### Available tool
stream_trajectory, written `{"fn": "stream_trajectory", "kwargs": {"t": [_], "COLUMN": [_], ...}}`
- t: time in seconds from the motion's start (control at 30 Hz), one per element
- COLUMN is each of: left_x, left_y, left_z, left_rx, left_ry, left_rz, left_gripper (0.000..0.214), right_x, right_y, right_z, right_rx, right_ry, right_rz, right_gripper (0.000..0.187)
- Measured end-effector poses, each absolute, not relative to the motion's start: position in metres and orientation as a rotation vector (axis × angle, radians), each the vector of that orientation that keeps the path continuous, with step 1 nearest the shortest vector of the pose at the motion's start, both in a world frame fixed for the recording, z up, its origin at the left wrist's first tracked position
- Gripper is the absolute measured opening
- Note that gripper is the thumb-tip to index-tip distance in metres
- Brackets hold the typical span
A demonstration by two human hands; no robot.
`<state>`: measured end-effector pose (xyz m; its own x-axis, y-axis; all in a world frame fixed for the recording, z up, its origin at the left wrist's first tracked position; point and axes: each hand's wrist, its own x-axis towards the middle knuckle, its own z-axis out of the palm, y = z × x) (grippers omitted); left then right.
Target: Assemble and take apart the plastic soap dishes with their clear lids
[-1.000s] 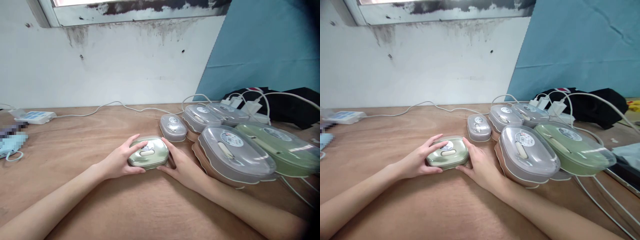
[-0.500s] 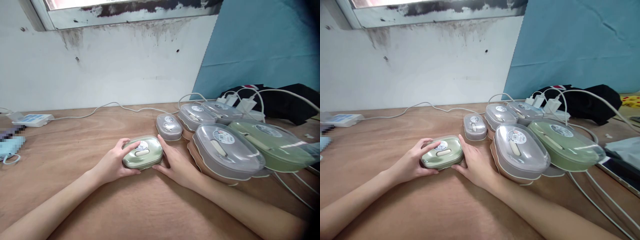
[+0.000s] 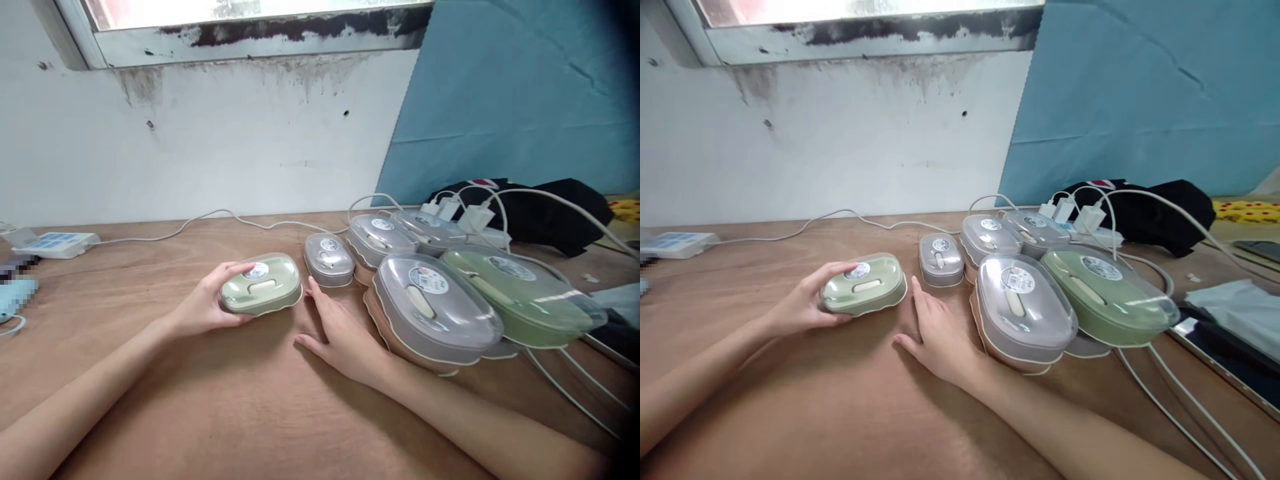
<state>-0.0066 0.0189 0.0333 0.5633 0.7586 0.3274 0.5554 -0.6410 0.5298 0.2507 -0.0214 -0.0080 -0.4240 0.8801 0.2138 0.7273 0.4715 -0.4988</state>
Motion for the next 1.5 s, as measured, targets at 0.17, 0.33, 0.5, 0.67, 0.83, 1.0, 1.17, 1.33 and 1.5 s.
{"fn": "stream_trajectory", "kwargs": {"t": [0.17,0.33,0.5,0.67,0.83,1.0,1.17,1.33,1.5], "left_x": [0.022,0.073,0.098,0.103,0.112,0.109,0.069,0.023,0.013], "left_y": [0.081,0.137,0.164,0.168,0.167,0.159,0.087,0.005,-0.007], "left_z": [0.076,0.094,0.088,0.087,0.09,0.081,0.032,-0.003,0.007], "left_rx": [2.644,2.488,2.577,2.691,2.784,2.83,2.807,2.749,2.719], "left_ry": [0.694,0.515,0.43,0.481,0.559,0.725,1.072,1.156,0.965], "left_rz": [0.665,0.362,0.24,0.233,0.233,0.355,0.564,0.167,-0.022], "left_gripper": [0.072,0.077,0.078,0.071,0.065,0.079,0.069,0.053,0.064], "right_x": [0.25,0.251,0.252,0.253,0.252,0.256,0.262,0.257,0.253], "right_y": [-0.022,-0.023,-0.023,-0.023,-0.023,-0.024,-0.026,-0.028,-0.029], "right_z": [-0.006,-0.006,-0.002,0.0,0.001,0.0,0.0,0.0,-0.002], "right_rx": [-1.445,-1.56,-1.56,-1.555,-1.577,-1.521,-1.378,-1.432,-1.337], "right_ry": [-2.187,-2.121,-2.107,-2.109,-2.113,-2.228,-2.52,-2.558,-2.63], "right_rz": [0.54,0.458,0.52,0.528,0.52,0.462,0.393,0.337,0.323], "right_gripper": [0.105,0.1,0.094,0.089,0.085,0.077,0.057,0.055,0.054]}}
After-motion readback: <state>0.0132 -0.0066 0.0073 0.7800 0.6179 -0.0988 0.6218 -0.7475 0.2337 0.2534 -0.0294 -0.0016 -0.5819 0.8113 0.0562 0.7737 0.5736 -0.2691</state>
